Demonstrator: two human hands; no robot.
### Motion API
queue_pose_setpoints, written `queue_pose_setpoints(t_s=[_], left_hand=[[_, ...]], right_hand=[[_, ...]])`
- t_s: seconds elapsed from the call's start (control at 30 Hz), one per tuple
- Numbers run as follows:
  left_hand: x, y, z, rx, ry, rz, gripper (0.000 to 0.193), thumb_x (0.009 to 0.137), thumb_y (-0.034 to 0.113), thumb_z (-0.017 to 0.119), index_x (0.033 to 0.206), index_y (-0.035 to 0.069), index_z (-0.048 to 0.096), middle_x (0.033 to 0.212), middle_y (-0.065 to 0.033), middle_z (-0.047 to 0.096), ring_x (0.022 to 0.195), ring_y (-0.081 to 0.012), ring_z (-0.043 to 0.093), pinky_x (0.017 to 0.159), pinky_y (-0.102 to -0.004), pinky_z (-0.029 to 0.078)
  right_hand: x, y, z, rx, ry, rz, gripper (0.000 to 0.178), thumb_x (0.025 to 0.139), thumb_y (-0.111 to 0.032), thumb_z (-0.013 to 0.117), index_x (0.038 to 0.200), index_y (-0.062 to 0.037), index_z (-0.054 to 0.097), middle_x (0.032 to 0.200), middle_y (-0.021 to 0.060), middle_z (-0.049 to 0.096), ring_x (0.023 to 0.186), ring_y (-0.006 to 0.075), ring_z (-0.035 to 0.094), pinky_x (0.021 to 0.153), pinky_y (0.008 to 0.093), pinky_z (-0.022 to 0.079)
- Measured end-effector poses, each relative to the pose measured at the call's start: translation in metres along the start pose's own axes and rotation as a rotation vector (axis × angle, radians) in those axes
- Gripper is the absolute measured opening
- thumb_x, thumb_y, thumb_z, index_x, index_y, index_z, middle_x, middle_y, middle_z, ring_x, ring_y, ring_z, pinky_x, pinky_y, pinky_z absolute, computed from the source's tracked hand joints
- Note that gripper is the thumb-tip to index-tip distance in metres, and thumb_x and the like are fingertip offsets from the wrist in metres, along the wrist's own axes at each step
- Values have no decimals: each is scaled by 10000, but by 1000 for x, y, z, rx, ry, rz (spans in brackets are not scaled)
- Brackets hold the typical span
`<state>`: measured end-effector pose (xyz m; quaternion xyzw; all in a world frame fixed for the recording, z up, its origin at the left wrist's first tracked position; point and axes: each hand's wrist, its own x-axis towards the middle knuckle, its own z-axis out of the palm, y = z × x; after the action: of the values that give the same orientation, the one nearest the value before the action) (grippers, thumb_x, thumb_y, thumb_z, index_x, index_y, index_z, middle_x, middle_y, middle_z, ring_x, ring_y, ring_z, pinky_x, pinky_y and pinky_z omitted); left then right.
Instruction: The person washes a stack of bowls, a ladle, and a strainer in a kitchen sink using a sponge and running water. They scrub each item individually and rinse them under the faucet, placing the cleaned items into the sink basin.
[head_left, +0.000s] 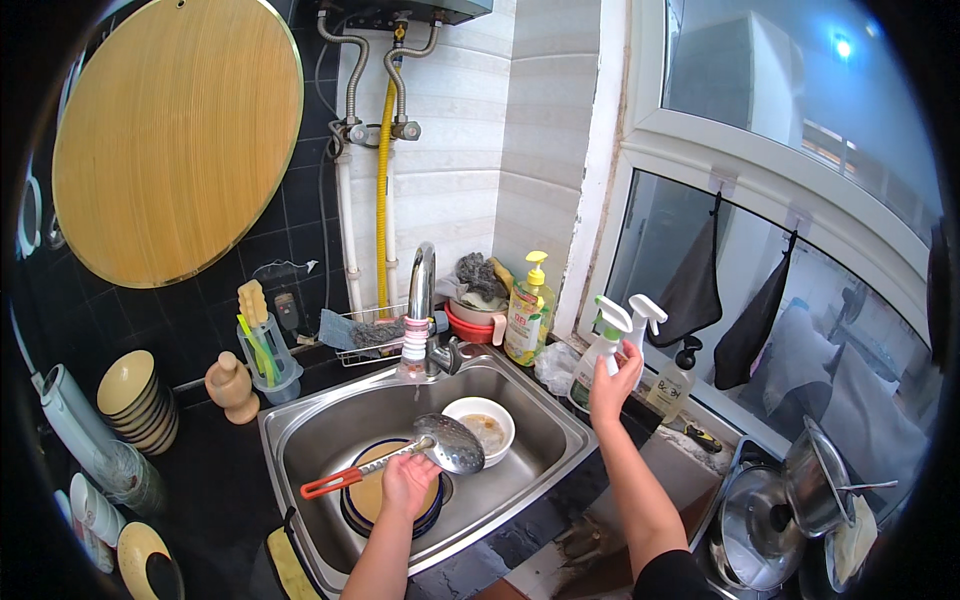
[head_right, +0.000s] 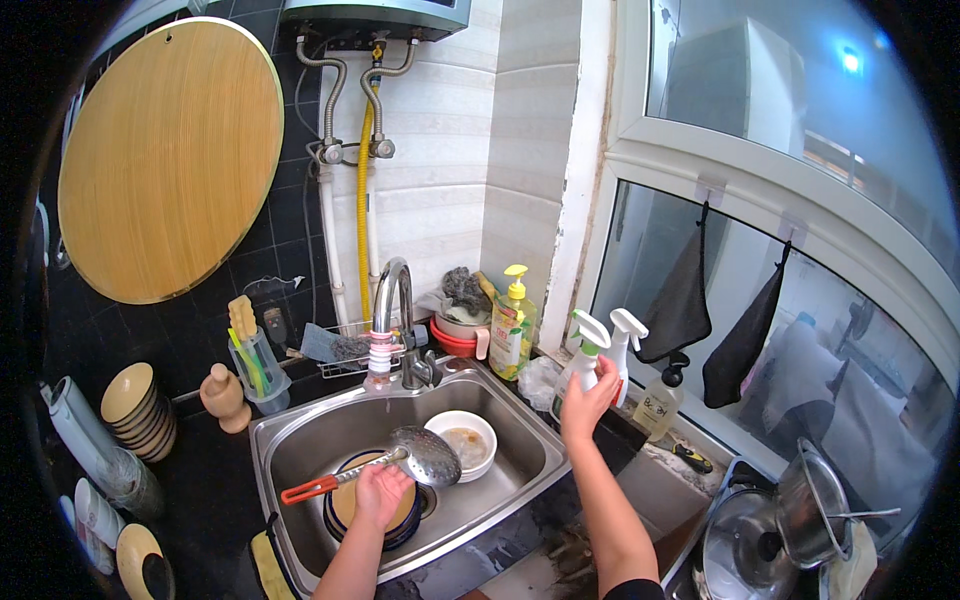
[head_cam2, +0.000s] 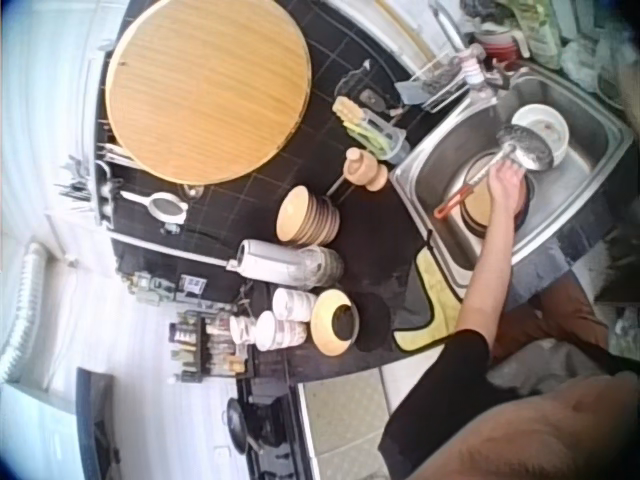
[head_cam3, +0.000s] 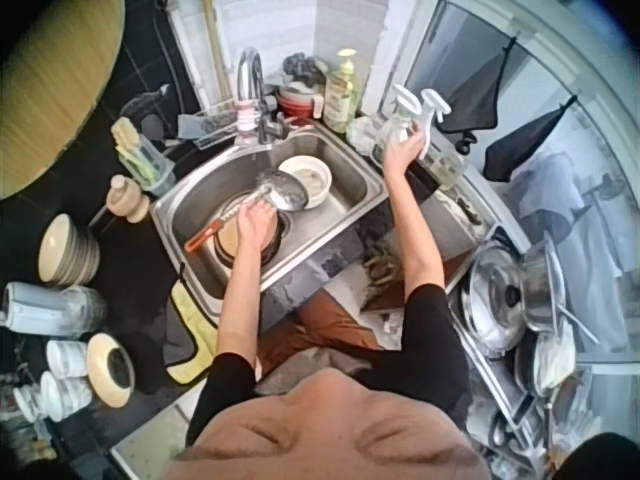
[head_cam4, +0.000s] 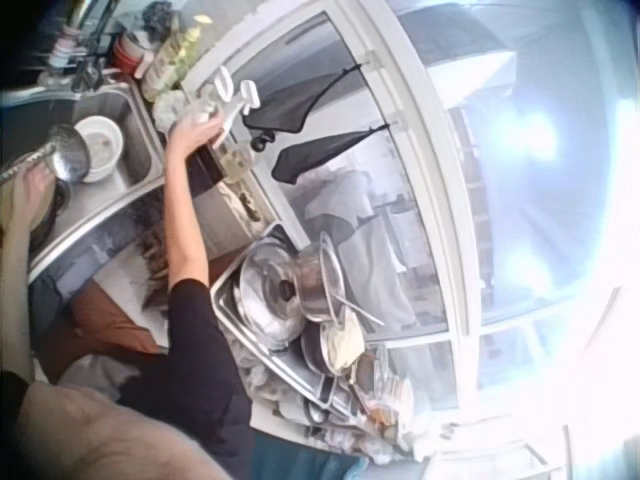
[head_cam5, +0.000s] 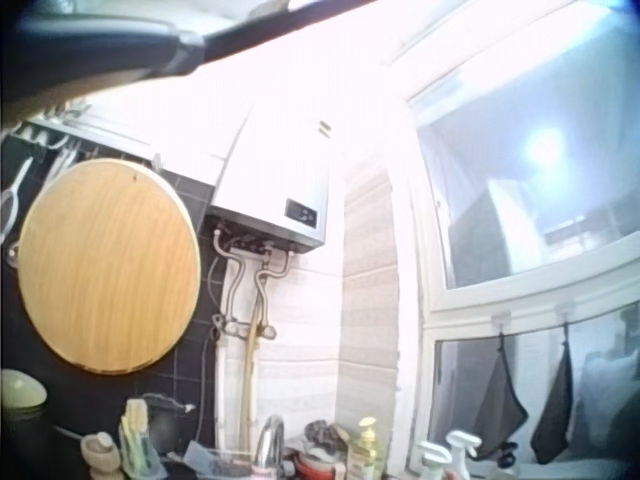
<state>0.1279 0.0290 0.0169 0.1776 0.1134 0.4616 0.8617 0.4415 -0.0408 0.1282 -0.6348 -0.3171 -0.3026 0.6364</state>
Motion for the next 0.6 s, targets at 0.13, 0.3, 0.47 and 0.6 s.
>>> queue_pose_setpoints(t_s=[0.13,0.3,0.47,0.6], left_hand=[[-8,0,12,69,37,-1,227,806,169,410,913,-4,511,782,-83,573,882,-254,571,842,-409,434],[-5,3,-7,15,-10,-9,142,816,113,482,920,25,521,854,-95,592,908,-254,569,842,-412,440],[-7,-1,-1,122,-3,9,231,812,66,540,1039,37,505,1000,-109,580,938,-234,568,818,-388,465],[-11,-2,7,189,11,43,244,798,24,563,1038,39,518,985,-102,585,910,-212,578,793,-365,480]], right_hand=[[36,49,16,271,-202,234,567,676,-92,680,1160,23,406,1137,154,474,1037,246,463,842,323,390],[63,37,22,268,-574,528,463,620,-250,763,992,-44,578,909,42,588,820,163,539,733,306,422],[57,58,37,293,-592,198,431,632,-70,649,1040,8,537,939,69,592,835,134,544,730,260,431],[34,11,31,538,-687,270,345,675,39,598,1015,-2,552,904,51,610,819,117,554,730,246,437]])
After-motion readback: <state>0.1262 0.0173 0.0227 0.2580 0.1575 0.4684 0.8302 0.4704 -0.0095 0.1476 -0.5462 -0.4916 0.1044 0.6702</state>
